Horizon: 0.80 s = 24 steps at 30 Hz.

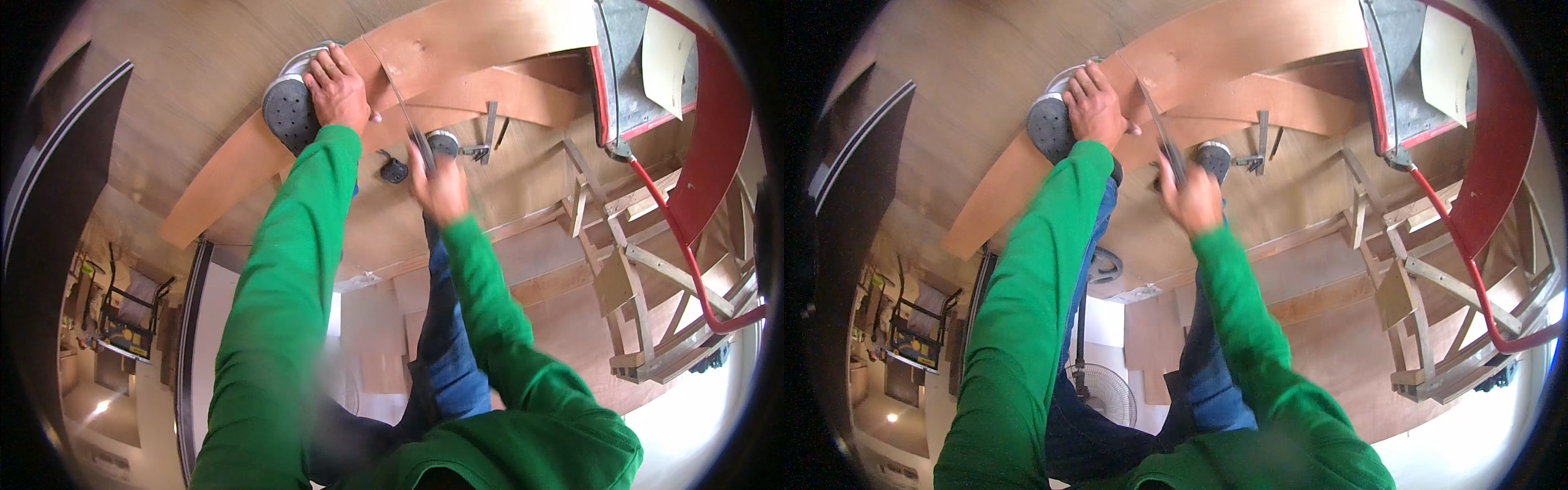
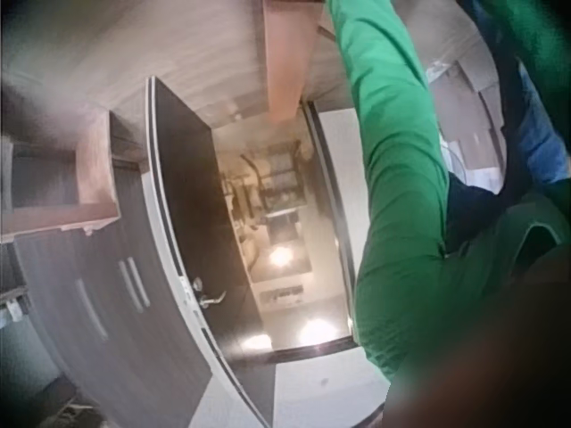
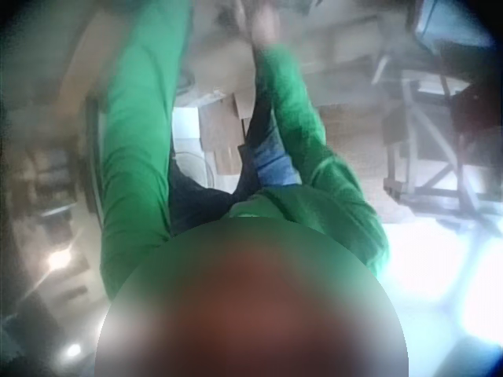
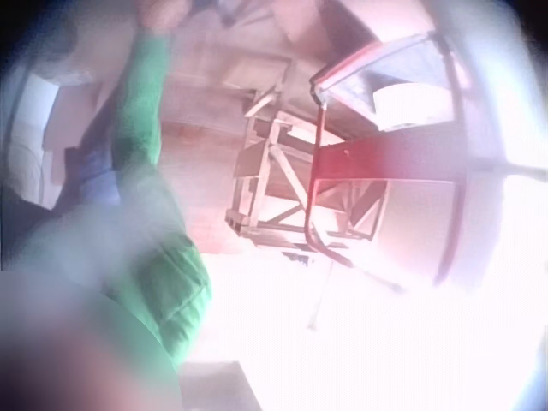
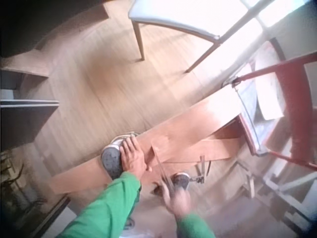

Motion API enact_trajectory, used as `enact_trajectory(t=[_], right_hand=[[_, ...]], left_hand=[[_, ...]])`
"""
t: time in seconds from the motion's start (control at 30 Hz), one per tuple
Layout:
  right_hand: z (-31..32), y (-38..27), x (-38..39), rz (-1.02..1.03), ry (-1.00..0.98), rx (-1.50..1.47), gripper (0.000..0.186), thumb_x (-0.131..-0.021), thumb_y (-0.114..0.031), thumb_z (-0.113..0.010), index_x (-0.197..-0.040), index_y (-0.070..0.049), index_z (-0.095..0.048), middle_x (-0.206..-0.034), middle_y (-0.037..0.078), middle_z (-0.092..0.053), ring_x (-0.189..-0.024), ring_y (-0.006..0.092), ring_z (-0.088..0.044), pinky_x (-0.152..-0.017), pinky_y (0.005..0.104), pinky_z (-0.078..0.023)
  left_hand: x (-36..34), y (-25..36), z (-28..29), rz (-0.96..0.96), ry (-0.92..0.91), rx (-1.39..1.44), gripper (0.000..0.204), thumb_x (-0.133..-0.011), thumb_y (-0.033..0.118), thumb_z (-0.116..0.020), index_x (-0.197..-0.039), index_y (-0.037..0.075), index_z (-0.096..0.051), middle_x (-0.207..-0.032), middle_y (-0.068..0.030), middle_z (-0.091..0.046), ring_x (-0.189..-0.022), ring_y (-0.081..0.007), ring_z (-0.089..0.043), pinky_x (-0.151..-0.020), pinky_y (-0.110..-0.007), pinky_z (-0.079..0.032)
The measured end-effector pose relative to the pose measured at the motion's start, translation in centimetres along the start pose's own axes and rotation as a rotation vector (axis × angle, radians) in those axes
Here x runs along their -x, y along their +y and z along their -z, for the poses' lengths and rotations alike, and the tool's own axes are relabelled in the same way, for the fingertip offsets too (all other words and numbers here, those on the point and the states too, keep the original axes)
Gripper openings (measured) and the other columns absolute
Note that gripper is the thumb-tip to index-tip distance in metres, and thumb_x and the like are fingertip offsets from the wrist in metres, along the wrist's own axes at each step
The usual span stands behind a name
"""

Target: The person measures and marks a wooden plank with a tape measure and pencil, then uses a hand saw to cut along the marked line. The cut piece is separated and set aside.

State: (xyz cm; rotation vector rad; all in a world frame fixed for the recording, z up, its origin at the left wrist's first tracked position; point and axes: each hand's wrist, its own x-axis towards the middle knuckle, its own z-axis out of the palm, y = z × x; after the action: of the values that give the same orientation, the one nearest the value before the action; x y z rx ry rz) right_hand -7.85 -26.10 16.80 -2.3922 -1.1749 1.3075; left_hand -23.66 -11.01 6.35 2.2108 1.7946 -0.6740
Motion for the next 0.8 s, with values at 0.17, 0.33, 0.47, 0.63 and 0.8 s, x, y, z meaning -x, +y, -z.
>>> enact_trajectory(t=[0.17,0.33,0.47,0.63,0.8], right_hand=[[8.6,-2.6,9.2,-0.195,-0.093,0.1,0.051,-0.099,-0.039,-0.082,-0.075,0.004,-0.072,-0.066,0.032,-0.066,-0.06,0.0512,-0.069,-0.054,0.0556,-0.054],[-3.6,-0.7,-7.1,0.082,0.021,0.155,0.074,-0.101,-0.06,-0.073,-0.073,0.009,-0.074,-0.072,0.037,-0.068,-0.064,0.0543,-0.071,-0.059,0.0586,-0.058],[-4.1,0.7,-5.7,-0.017,-0.051,0.122,0.075,-0.102,-0.061,-0.069,-0.074,0.008,-0.075,-0.077,0.037,-0.069,-0.069,0.0541,-0.073,-0.063,0.0589,-0.059],[7.9,-2.7,8.8,-0.156,-0.062,0.089,0.054,-0.1,-0.045,-0.081,-0.078,0.004,-0.074,-0.067,0.032,-0.067,-0.064,0.0527,-0.07,-0.057,0.0576,-0.055],[0.4,-2.3,-2.5,0.06,0.032,0.073,0.049,-0.106,-0.04,-0.074,-0.085,0.005,-0.079,-0.07,0.032,-0.067,-0.066,0.0502,-0.072,-0.058,0.054,-0.054]], left_hand=[[0.1,0.1,0.1,0.004,0.127,-0.034,0.161,-0.029,0.066,-0.105,-0.155,-0.011,-0.041,-0.135,-0.0169,-0.057,-0.125,-0.0306,-0.059,-0.102,-0.045,-0.05],[0.3,-0.2,-2.2,-0.003,0.173,-0.053,0.158,-0.032,0.065,-0.106,-0.156,-0.01,-0.041,-0.138,-0.0191,-0.057,-0.127,-0.0325,-0.059,-0.103,-0.045,-0.05],[0.5,-0.1,-1.8,-0.018,0.173,-0.083,0.16,-0.034,0.066,-0.105,-0.157,-0.011,-0.04,-0.143,-0.0212,-0.056,-0.134,-0.035,-0.058,-0.107,-0.047,-0.049],[0.4,0.1,0.0,-0.012,0.006,0.017,0.164,-0.032,0.067,-0.105,-0.159,-0.012,-0.036,-0.15,-0.0243,-0.054,-0.137,-0.0362,-0.056,-0.111,-0.049,-0.047],[0.0,0.0,-1.5,0.003,0.062,-0.029,0.148,-0.043,0.056,-0.104,-0.158,-0.012,-0.041,-0.149,-0.0237,-0.054,-0.14,-0.0387,-0.053,-0.112,-0.051,-0.044]])
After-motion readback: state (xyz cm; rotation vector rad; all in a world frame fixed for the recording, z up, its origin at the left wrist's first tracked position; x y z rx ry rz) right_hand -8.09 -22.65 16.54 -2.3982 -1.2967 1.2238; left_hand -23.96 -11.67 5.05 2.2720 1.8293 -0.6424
